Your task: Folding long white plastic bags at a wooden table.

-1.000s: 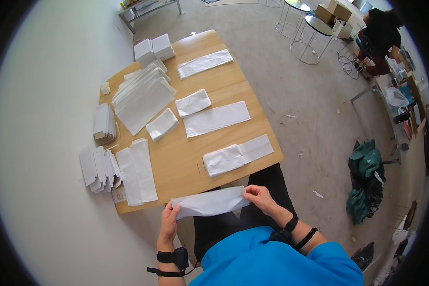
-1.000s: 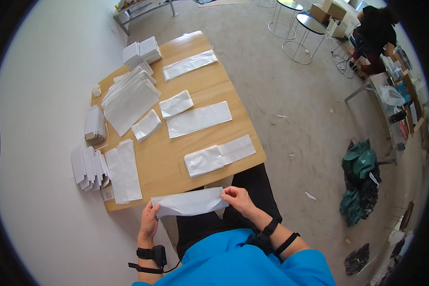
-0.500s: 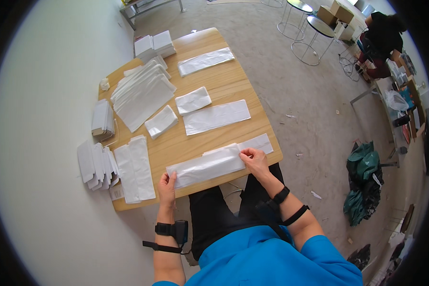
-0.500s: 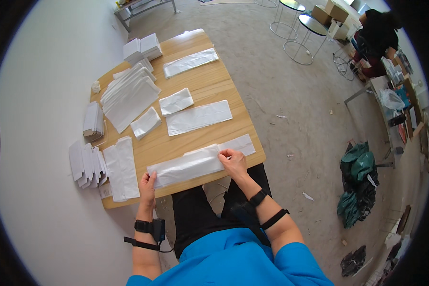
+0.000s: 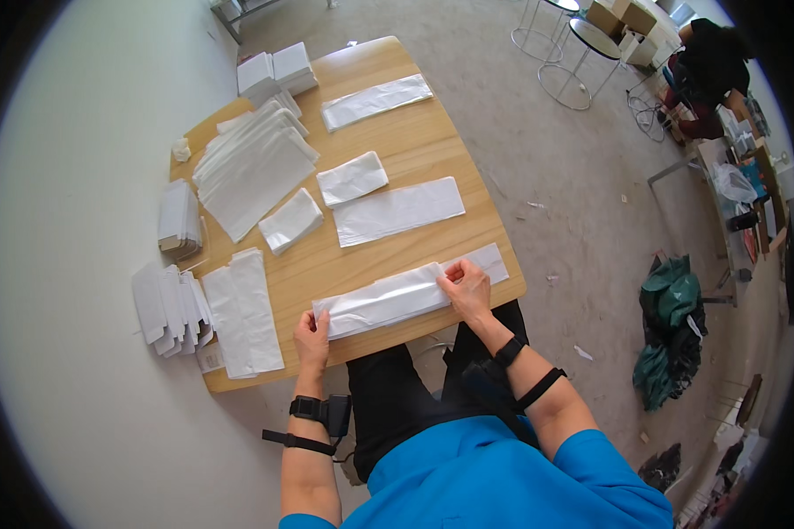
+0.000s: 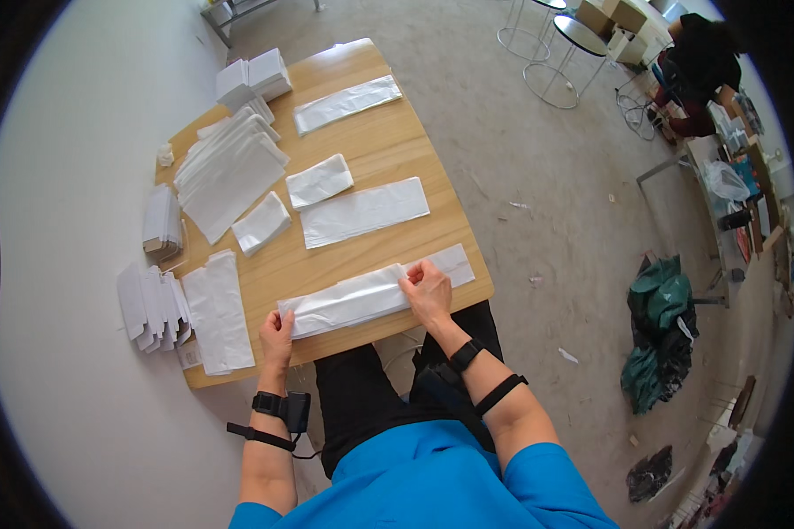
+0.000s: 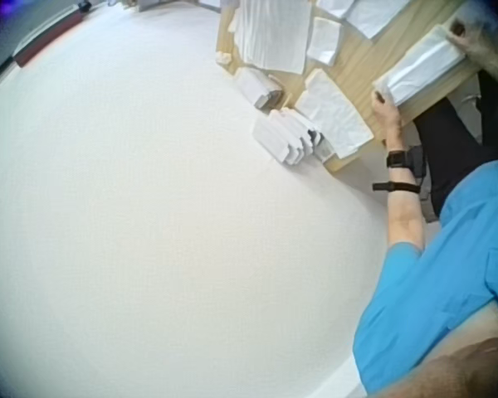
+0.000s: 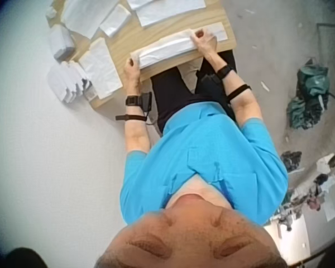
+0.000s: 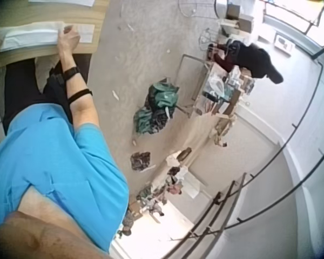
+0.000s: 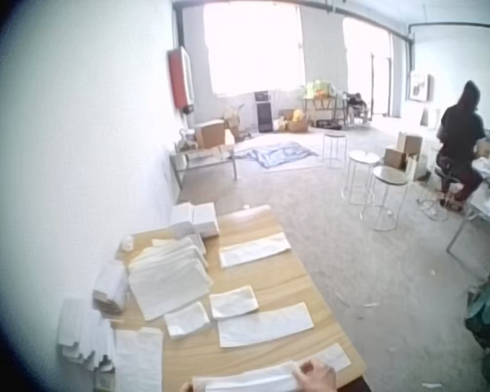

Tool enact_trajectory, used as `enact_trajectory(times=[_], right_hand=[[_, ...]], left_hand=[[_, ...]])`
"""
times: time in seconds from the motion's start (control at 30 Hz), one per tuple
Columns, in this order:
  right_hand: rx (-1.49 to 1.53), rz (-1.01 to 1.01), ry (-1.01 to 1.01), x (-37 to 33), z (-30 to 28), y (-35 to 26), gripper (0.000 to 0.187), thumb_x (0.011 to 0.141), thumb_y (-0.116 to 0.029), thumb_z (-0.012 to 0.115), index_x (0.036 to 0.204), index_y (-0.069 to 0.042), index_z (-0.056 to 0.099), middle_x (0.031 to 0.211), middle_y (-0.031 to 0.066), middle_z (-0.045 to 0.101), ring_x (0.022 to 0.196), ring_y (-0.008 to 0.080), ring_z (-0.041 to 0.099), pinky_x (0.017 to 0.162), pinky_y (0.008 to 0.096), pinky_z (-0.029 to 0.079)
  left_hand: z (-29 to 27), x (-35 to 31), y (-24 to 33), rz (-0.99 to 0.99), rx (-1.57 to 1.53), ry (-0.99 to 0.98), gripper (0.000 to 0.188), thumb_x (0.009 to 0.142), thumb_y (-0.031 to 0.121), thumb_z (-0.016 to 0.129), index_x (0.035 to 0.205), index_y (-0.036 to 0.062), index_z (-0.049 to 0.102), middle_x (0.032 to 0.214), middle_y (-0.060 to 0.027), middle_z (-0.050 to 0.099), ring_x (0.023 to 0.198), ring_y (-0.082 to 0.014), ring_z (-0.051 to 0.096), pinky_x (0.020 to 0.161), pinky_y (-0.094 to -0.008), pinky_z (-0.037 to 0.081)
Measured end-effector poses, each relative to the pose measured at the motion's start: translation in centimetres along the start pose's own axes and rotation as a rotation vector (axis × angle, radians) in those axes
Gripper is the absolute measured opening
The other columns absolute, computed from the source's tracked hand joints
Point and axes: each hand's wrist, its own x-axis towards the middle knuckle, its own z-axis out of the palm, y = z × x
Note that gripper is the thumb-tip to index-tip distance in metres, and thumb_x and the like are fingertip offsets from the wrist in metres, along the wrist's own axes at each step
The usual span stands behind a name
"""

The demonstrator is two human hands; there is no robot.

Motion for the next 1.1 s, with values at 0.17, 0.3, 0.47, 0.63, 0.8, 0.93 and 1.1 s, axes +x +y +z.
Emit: enact_trajectory(times=[0.17, 0.3, 0.47, 0.63, 0.8, 0.93, 1.1], right_hand=[[-0.019, 0.028, -0.019, 0.0, 0.2, -0.5, 0.020, 0.071, -0.018, 0.072, 0.080, -0.003, 0.062, 0.069, 0.0114, 0.065, 0.067, 0.0274, 0.065, 0.064, 0.0371, 0.052], [-0.034, 0.030, -0.022, 0.1, 0.3, -0.5, 0.019, 0.071, -0.017, 0.071, 0.079, -0.003, 0.062, 0.069, 0.0120, 0.065, 0.067, 0.0288, 0.065, 0.064, 0.0384, 0.051], [-0.048, 0.045, -0.019, -0.1, 0.4, -0.8, 0.017, 0.072, -0.017, 0.070, 0.079, -0.004, 0.062, 0.070, 0.0123, 0.065, 0.068, 0.0299, 0.065, 0.064, 0.0398, 0.051], [-0.040, 0.043, -0.020, 0.0, 0.5, -0.4, 0.018, 0.073, -0.019, 0.070, 0.080, -0.004, 0.062, 0.069, 0.0121, 0.066, 0.067, 0.0293, 0.066, 0.063, 0.0391, 0.051], [0.051, 0.055, -0.036, 0.3, -0.6, 0.5, 0.023, 0.074, -0.024, 0.072, 0.082, -0.003, 0.064, 0.070, 0.0114, 0.067, 0.067, 0.0251, 0.067, 0.063, 0.0364, 0.052], [0.130, 0.124, -0.089, -1.1, -2.4, 1.6, 0.024, 0.074, -0.022, 0.071, 0.084, -0.002, 0.064, 0.072, 0.0097, 0.068, 0.067, 0.0204, 0.067, 0.063, 0.0335, 0.052], [0.167, 0.007, -0.116, -3.2, -2.1, 1.6, 0.019, 0.074, -0.014, 0.070, 0.085, -0.002, 0.061, 0.074, 0.0092, 0.068, 0.068, 0.0196, 0.067, 0.064, 0.0321, 0.052]], left_hand=[[0.5, -0.6, 0.8, 0.104, 0.386, 0.075, 0.028, 0.085, 0.027, 0.068, 0.093, 0.0015, 0.061, 0.064, -0.0036, 0.054, 0.057, -0.0167, 0.049, 0.057, -0.0309, 0.041], [1.8, -1.6, 2.9, 0.158, 0.531, 0.195, 0.028, 0.082, 0.021, 0.068, 0.102, 0.0036, 0.059, 0.077, -0.0086, 0.060, 0.067, -0.0245, 0.058, 0.061, -0.0356, 0.046], [6.0, -3.3, 6.9, 0.723, 0.691, 0.156, 0.026, 0.080, 0.009, 0.064, 0.106, 0.0071, 0.059, 0.096, -0.0150, 0.059, 0.085, -0.0276, 0.061, 0.066, -0.0387, 0.049], [13.0, -4.8, 9.0, 0.379, 0.131, -0.263, 0.013, 0.082, 0.004, 0.063, 0.095, 0.0022, 0.065, 0.086, -0.0111, 0.061, 0.070, -0.0211, 0.060, 0.063, -0.0305, 0.048], [14.2, -3.6, 6.7, 0.388, 0.190, -0.301, 0.010, 0.084, 0.006, 0.062, 0.091, 0.0015, 0.067, 0.085, -0.0115, 0.062, 0.074, -0.0229, 0.062, 0.067, -0.0327, 0.050], [14.2, -3.1, 6.1, 0.266, 0.137, -0.389, 0.012, 0.083, 0.010, 0.066, 0.092, 0.0029, 0.068, 0.084, -0.0055, 0.061, 0.069, -0.0138, 0.057, 0.065, -0.0260, 0.048], [14.3, -3.0, 6.2, 0.275, 0.166, -0.419, 0.016, 0.079, 0.013, 0.070, 0.092, 0.0054, 0.069, 0.083, -0.0040, 0.058, 0.070, -0.0133, 0.056, 0.066, -0.0263, 0.048]])
